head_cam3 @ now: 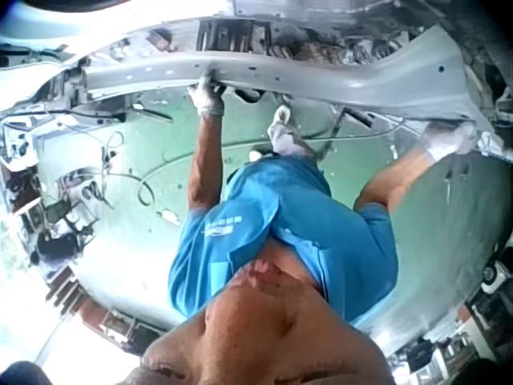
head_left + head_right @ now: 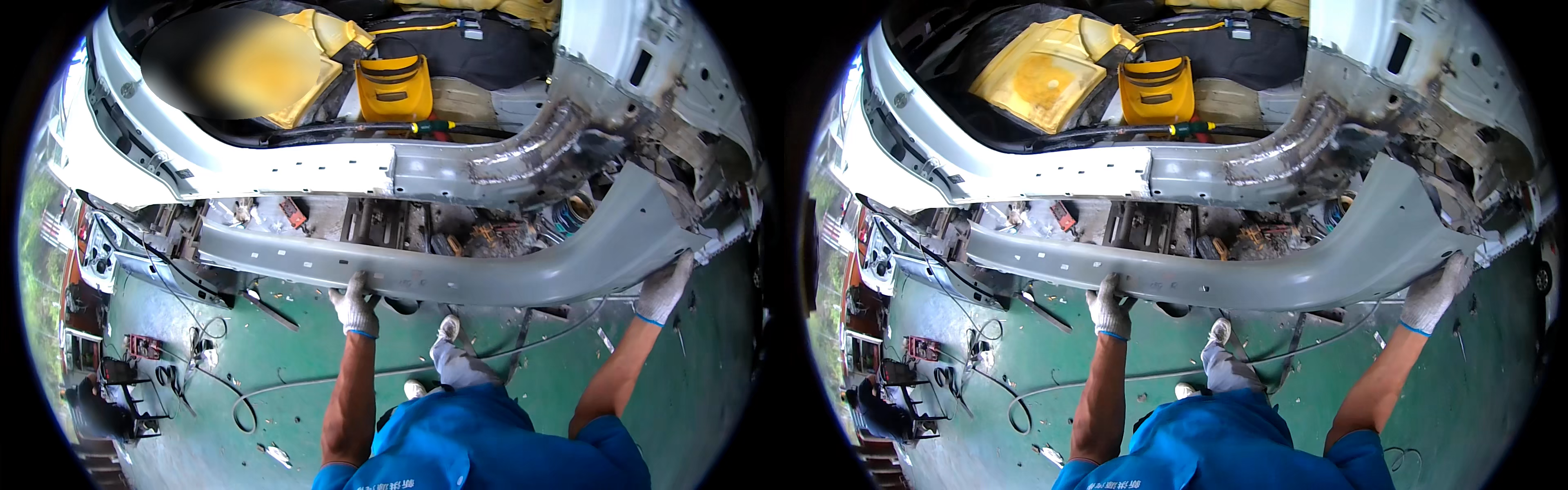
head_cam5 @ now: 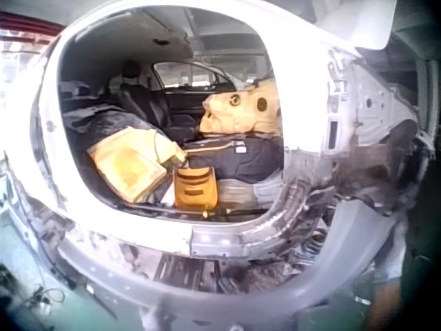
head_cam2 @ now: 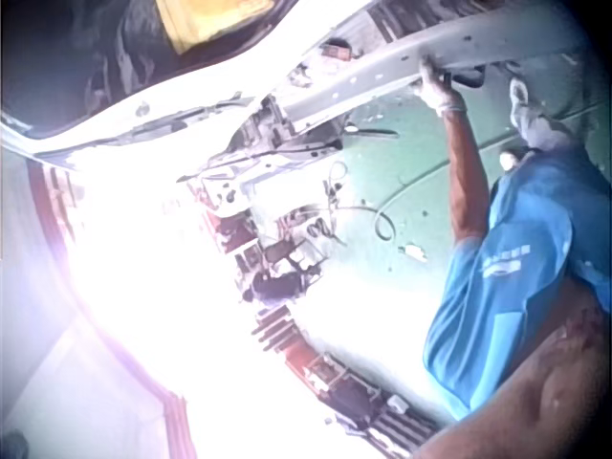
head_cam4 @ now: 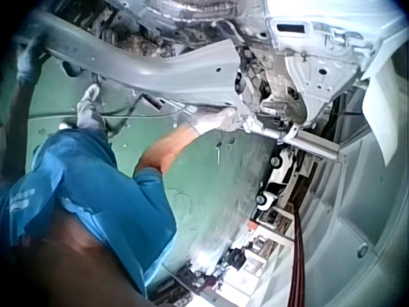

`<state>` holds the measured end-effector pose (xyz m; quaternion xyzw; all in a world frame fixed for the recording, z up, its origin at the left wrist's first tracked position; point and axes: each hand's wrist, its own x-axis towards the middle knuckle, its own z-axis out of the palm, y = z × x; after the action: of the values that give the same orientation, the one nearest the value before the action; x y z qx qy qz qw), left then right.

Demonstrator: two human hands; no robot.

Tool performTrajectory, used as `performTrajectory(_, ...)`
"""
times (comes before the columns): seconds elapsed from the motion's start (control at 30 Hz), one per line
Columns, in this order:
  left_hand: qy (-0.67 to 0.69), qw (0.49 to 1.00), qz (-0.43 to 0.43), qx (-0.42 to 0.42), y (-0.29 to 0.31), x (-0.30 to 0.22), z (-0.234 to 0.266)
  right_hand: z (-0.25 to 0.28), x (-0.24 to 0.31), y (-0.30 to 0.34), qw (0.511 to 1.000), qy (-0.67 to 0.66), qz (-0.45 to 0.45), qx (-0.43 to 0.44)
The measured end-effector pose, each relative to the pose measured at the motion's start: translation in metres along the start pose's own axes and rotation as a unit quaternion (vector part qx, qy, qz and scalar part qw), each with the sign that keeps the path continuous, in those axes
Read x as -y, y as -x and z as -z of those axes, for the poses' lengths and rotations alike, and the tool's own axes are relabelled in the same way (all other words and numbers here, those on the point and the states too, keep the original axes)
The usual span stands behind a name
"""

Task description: The person repeatedly positions and aligns a metal car bumper beam against the front frame of a vehicle, checking fitment and making small adjustments. The person also uses a metal ruler to measure gaps between the beam and the car body.

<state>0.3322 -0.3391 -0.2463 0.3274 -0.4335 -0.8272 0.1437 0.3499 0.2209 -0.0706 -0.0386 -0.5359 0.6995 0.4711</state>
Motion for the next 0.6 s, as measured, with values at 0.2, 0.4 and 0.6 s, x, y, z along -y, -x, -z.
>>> performTrajectory(0.2, 0.007, 1.000, -0.023, 0.001, -0.062, -0.006, -0.067, -0.051, -0.050, -0.051, 0.995, -0.059, -0.033, -0.071)
performTrajectory(0.4, 0.048, 0.998, -0.024, 0.037, -0.093, -0.015, -0.110, -0.054, -0.074, -0.087, 0.994, -0.090, -0.044, -0.037)
performTrajectory(0.6, 0.047, 0.997, -0.006, 0.057, -0.119, -0.007, -0.122, -0.081, -0.076, -0.091, 0.993, -0.080, -0.048, -0.074)
